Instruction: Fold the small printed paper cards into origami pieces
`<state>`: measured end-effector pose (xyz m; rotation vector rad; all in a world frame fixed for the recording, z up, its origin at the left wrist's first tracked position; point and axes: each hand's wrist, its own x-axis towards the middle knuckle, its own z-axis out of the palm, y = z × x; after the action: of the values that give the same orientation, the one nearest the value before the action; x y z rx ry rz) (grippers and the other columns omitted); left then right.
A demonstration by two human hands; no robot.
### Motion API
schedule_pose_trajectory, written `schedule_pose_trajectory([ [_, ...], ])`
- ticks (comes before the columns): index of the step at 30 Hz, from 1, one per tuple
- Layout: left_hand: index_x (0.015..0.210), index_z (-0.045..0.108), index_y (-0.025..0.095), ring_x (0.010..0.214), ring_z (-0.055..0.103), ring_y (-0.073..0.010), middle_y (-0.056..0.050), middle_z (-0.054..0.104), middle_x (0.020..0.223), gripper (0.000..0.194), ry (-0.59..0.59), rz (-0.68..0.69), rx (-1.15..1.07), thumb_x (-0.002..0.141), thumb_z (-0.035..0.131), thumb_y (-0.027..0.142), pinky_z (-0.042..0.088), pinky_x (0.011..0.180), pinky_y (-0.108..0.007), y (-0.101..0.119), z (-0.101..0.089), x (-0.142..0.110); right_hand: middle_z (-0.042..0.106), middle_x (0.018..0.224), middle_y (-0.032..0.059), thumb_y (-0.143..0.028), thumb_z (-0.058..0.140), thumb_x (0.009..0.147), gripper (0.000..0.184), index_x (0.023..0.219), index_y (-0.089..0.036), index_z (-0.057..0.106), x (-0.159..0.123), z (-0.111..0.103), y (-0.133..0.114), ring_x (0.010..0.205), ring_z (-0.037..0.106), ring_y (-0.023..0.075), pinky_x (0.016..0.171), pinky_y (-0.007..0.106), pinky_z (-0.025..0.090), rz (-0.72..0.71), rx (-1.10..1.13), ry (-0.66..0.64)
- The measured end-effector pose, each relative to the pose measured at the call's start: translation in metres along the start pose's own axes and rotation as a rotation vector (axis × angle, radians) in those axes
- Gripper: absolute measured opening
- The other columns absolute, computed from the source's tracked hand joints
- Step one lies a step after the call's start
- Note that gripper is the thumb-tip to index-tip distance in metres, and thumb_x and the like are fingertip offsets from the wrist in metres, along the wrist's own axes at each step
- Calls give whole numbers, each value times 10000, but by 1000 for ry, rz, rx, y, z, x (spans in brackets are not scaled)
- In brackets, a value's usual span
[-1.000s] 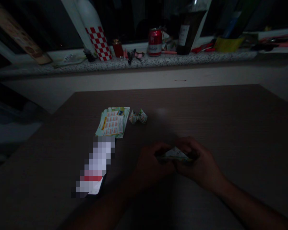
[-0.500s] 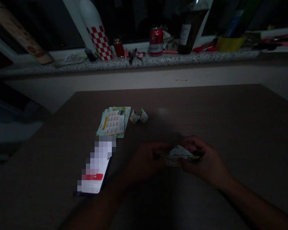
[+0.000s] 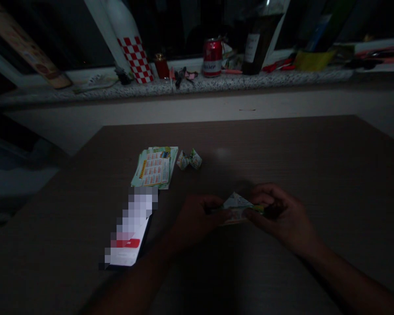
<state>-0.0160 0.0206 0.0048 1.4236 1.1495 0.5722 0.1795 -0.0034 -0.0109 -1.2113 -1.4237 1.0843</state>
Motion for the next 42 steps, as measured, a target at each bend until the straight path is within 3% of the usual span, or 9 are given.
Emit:
schedule_pose_trajectory([
  [6, 873, 730, 164, 762, 629, -169, -15, 715, 826, 275, -12, 29, -60, 761, 677, 410, 442, 668, -229, 0, 8, -2, 659, 660, -20, -202, 735, 706, 246, 886, -207, 567, -2, 2, 1, 576, 638, 128, 522, 220, 529, -51, -29, 18],
  [11, 906, 727, 164, 748, 630, -168, -30, 719, 846, 287, 6, -27, -138, 765, 670, 408, 451, 649, -232, -2, 6, -2, 723, 851, 47, -163, 706, 753, 108, 842, -215, 674, -1, -4, -1, 758, 694, 185, 684, 303, 575, -343, -250, 105],
  [15, 883, 725, 170, 709, 612, -149, -22, 711, 817, 281, 34, -47, -106, 757, 676, 417, 432, 616, -217, 0, 4, -3, 715, 974, 60, -132, 687, 773, 165, 897, -235, 727, 0, -9, -1, 838, 692, 196, 723, 318, 581, -481, -380, 72],
  [24, 899, 734, 174, 729, 606, -167, -24, 703, 804, 293, 70, 5, -34, 770, 653, 424, 443, 632, -238, 3, 5, -6, 730, 941, 55, -177, 672, 782, 143, 884, -248, 744, 0, -5, -4, 813, 700, 205, 707, 338, 600, -429, -366, 59],
  [31, 766, 730, 165, 621, 561, -135, 10, 647, 648, 232, 105, 28, 47, 761, 664, 387, 388, 549, -205, 1, 6, -5, 710, 839, 45, -174, 644, 804, 72, 827, -219, 696, -1, -3, -4, 738, 680, 177, 642, 285, 564, -347, -294, 15],
  [42, 806, 726, 156, 683, 593, -140, -4, 687, 738, 233, 28, 2, -92, 758, 685, 380, 419, 596, -202, 1, 7, -6, 665, 753, 35, -172, 550, 868, 124, 797, -191, 650, -3, -4, -9, 656, 627, 146, 573, 255, 489, -298, -291, -129],
])
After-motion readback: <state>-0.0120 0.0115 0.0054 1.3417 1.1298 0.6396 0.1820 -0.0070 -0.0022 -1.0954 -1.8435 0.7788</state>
